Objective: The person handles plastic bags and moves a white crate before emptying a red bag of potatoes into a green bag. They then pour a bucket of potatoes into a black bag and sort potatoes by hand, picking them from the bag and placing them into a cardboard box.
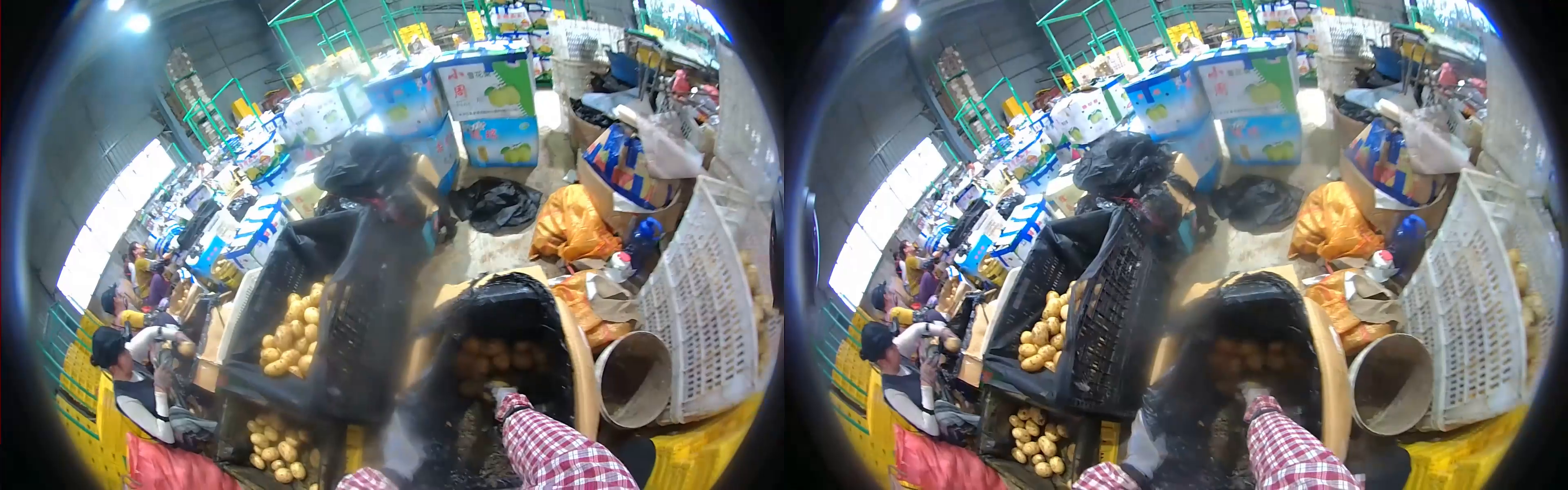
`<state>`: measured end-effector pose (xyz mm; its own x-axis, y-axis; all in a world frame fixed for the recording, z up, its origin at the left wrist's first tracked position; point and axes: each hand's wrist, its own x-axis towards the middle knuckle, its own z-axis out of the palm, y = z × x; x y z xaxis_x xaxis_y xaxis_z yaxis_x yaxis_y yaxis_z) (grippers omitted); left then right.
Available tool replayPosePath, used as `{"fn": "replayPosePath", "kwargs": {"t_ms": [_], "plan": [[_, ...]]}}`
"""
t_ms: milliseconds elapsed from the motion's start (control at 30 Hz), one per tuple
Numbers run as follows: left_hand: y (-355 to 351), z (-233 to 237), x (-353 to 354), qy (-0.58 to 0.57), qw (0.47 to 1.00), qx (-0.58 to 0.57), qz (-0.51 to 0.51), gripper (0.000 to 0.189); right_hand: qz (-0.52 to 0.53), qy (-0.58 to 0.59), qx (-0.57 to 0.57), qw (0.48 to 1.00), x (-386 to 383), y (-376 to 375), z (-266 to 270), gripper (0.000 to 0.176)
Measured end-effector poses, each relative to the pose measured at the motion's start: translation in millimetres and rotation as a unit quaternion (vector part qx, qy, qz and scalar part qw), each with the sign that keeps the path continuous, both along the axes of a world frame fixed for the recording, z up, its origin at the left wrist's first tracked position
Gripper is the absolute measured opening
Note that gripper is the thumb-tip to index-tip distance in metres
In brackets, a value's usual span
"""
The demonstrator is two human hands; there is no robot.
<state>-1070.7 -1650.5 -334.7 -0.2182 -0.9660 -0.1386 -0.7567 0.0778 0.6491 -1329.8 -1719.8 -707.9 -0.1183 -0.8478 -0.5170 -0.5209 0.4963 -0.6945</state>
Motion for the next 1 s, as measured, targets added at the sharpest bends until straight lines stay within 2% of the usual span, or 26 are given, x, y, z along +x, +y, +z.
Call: {"fn": "replayPosePath", "kwargs": {"t_ms": [33, 67, 100, 133, 167, 233, 267, 300, 333, 367, 400, 467, 500, 567, 600, 633, 667, 700, 767, 800, 833, 867, 933, 967, 1000], "plan": [[1.3, 34.1, -15.0, 0.005, 1.000, 0.016, 0.001, 0.079, -0.210, -0.217, 0.094, 0.949, 6.9, 19.4, 27.3, 0.040], [5.4, 38.8, -14.3, 0.001, 1.000, 0.013, 0.000, 0.080, -0.456, -0.366, 0.140, 0.799, 21.0, 43.3, 152.1, 0.054], [9.5, 43.5, -13.7, -0.002, 1.000, 0.009, -0.001, 0.082, -0.416, -0.457, 0.081, 0.782, 23.5, 54.6, 177.7, 0.056], [7.2, 19.5, -6.5, -0.018, 1.000, -0.012, -0.001, 0.084, -0.336, -0.525, 0.009, 0.782, 21.5, 57.7, 188.6, 0.054], [8.2, 17.6, -6.0, -0.007, 1.000, 0.002, 0.000, 0.086, -0.255, -0.594, -0.061, 0.760, 19.5, 61.0, 200.6, 0.052], [2.4, -27.4, 3.3, -0.025, 0.998, -0.054, -0.012, 0.089, -0.109, -0.523, -0.173, 0.827, 7.0, 74.4, 268.5, 0.056], [-1.9, -68.3, 9.5, -0.052, 0.991, -0.124, -0.026, 0.091, -0.048, -0.482, -0.234, 0.843, 0.5, 81.1, 302.4, 0.058], [-2.9, -74.3, 11.1, -0.032, 0.991, -0.130, -0.026, 0.090, -0.032, -0.466, -0.281, 0.839, -0.4, 95.1, 348.7, 0.060], [0.7, -64.5, 12.7, -0.021, 0.990, -0.135, -0.023, 0.088, 0.013, -0.412, -0.303, 0.859, -10.8, 101.8, 364.3, 0.065], [4.5, -54.5, 14.3, -0.010, 0.990, -0.140, -0.019, 0.087, -0.031, -0.448, -0.287, 0.846, -6.2, 125.0, 393.5, 0.072], [10.6, -45.2, 15.4, -0.006, 0.989, -0.150, -0.011, 0.084, -0.024, -0.390, -0.325, 0.861, -15.4, 130.4, 381.3, 0.079], [32.9, 8.5, 2.7, -0.067, 0.948, -0.309, 0.032, 0.072, -0.038, -0.379, -0.322, 0.867, -11.3, 168.1, 432.2, 0.083], [45.9, 42.6, -4.4, -0.022, 0.922, -0.386, 0.010, 0.059, -0.021, -0.352, -0.337, 0.873, -15.1, 175.3, 431.9, 0.084], [74.6, 90.0, -21.4, 0.141, 0.881, -0.427, -0.147, 0.047, -0.011, -0.345, -0.327, 0.880, -7.3, 195.2, 429.9, 0.084], [91.9, 105.8, -29.2, 0.083, 0.862, -0.448, -0.221, 0.046, -0.036, -0.399, -0.263, 0.877, -5.7, 199.2, 415.1, 0.072], [109.2, 121.5, -37.0, 0.033, 0.833, -0.466, -0.296, 0.046, -0.037, -0.461, -0.246, 0.852, 3.5, 210.5, 424.4, 0.071], [113.9, 126.5, -40.4, 0.115, 0.749, -0.514, -0.401, 0.046, -0.039, -0.520, -0.226, 0.823, 12.6, 221.4, 433.5, 0.071], [115.6, 128.2, -42.0, 0.137, 0.826, -0.401, -0.373, 0.046, 0.017, -0.363, -0.296, 0.883, 18.1, 229.4, 433.0, 0.072], [115.9, 128.9, -44.2, 0.175, 0.928, -0.150, -0.292, 0.047, 0.061, -0.281, -0.312, 0.906, 24.6, 242.0, 440.1, 0.079], [105.4, 121.0, -41.0, 0.307, 0.898, 0.036, -0.311, 0.049, 0.080, -0.257, -0.339, 0.902, 23.4, 238.2, 442.7, 0.079], [89.5, 104.5, -36.3, 0.425, 0.821, 0.222, -0.311, 0.051, 0.098, -0.234, -0.361, 0.897, 21.4, 237.0, 442.7, 0.078], [87.9, 90.3, -32.5, 0.522, 0.696, 0.404, -0.283, 0.053, 0.113, -0.216, -0.373, 0.895, 21.6, 240.9, 439.2, 0.078], [95.5, 86.7, -34.0, 0.589, 0.643, 0.413, -0.262, 0.053, 0.049, -0.440, -0.297, 0.846, 24.0, 236.5, 445.5, 0.073], [86.5, 44.2, -33.3, 0.588, 0.650, 0.442, -0.191, 0.051, 0.038, -0.412, -0.300, 0.859, 25.5, 235.3, 441.5, 0.068], [90.2, 53.9, -33.6, 0.533, 0.741, 0.358, -0.194, 0.053, 0.024, -0.389, -0.279, 0.877, 25.9, 233.3, 446.9, 0.065]]}}
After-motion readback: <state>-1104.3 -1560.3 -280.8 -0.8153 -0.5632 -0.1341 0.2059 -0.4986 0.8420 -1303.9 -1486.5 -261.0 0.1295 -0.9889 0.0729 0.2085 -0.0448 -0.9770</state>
